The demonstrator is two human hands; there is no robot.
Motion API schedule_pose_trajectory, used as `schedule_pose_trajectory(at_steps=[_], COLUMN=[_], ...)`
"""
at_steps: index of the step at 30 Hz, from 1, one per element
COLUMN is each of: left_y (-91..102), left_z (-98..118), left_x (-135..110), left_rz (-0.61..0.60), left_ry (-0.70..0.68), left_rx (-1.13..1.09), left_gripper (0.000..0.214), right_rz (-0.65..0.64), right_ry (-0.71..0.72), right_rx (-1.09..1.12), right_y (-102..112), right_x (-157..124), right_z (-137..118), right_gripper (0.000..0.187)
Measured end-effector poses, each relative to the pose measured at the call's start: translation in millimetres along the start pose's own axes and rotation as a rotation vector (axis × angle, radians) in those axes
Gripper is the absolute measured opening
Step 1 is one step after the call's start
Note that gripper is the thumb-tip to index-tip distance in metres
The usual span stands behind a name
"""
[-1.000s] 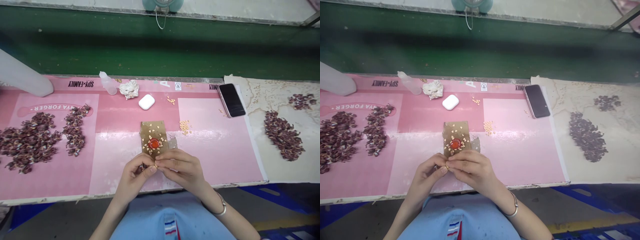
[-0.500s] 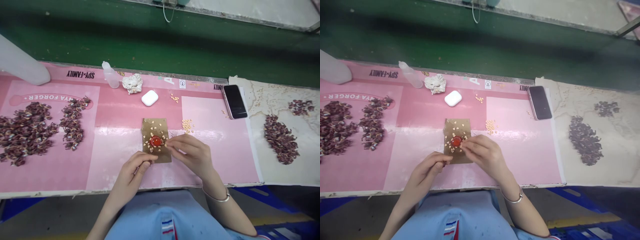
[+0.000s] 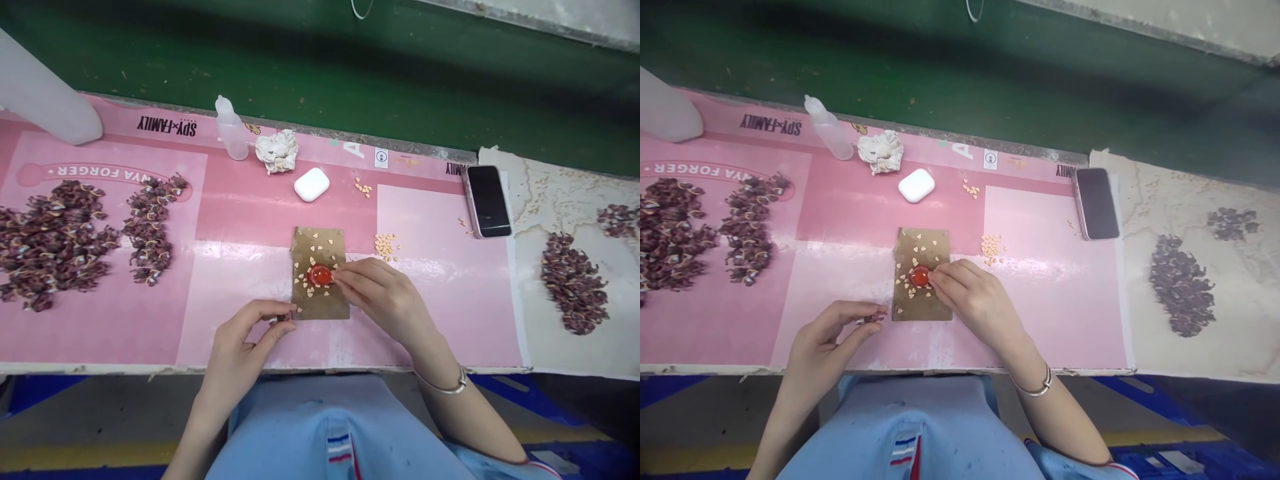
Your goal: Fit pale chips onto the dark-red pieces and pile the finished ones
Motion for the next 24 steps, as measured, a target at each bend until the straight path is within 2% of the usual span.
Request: schedule_pose_trajectory(at_steps=[3, 5, 11, 13, 19, 24], left_y=[5.1, 4.7, -2.5, -3.1, -3.8, -5.1], left_z=[9, 13, 12, 13, 16, 18], left_x=[3, 4, 1, -2, -5, -6], left_rz=[0.061, 0.075, 0.153, 0.198, 0.223, 0.193], left_ry=[-0.141, -0.179, -0.057, -0.061, -0.085, -0.06], left_rx=[0.021, 0.016, -0.18, -0.238, -0.243, -0.205], left_gripper=[0.012, 0.017, 0.017, 0.019, 0.018, 0.018], right_rz=[-0.007, 0.005, 0.076, 0.088, 0.102, 0.058], right_ry=[0.003, -0.006, -0.027, -0.026, -0.032, -0.044], right_rx=[-0.028, 0.0, 0.375, 0.455, 0.536, 0.578], right_y=[2, 6, 20, 19, 11, 5], right_x=[1, 2, 8, 9, 10, 9], right_z=[-1, -5, -29, -36, -39, -42], right_gripper=[0.02, 0.018, 0.009, 0.009, 0.009, 0.009])
Point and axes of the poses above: each hand's wrist, its own x-axis towards the middle knuckle, its own y-axis out of the back of the hand, z = x × y, the point moved 7 cm from there along x, towards the middle knuckle, and after that the axes turned 8 degrees about -y, right-handed, at the moved point
